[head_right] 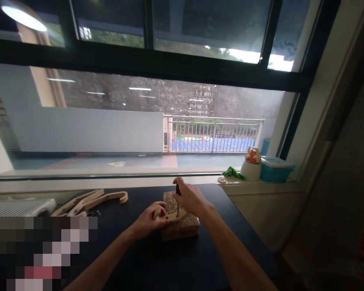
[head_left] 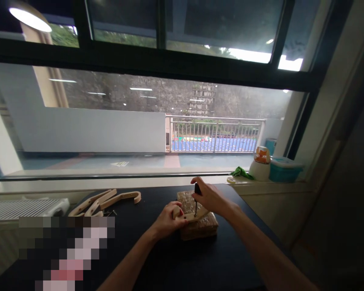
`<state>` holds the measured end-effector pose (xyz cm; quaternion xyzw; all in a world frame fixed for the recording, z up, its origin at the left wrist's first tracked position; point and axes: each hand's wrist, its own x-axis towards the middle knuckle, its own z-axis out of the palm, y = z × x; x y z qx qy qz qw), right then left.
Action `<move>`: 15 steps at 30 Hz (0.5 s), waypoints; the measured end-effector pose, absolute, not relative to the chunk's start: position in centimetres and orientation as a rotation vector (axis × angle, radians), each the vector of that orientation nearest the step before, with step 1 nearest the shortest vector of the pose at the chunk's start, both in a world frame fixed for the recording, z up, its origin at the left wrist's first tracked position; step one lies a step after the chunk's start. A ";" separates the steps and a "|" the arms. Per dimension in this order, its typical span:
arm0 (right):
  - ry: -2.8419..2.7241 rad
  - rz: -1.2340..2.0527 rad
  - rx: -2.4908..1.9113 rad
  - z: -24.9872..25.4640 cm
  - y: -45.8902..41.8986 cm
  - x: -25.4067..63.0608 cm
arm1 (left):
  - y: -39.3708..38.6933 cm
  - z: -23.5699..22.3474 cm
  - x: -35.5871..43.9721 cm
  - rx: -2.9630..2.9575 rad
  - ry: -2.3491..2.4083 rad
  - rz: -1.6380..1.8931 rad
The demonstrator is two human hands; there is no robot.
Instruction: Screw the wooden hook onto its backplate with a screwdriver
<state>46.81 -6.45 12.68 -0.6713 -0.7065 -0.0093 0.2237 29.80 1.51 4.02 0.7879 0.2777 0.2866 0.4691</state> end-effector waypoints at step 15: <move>-1.994 0.337 -1.676 15.3 -5.7 50.1 | 3.4 5.7 30.7 1.788 0.401 0.576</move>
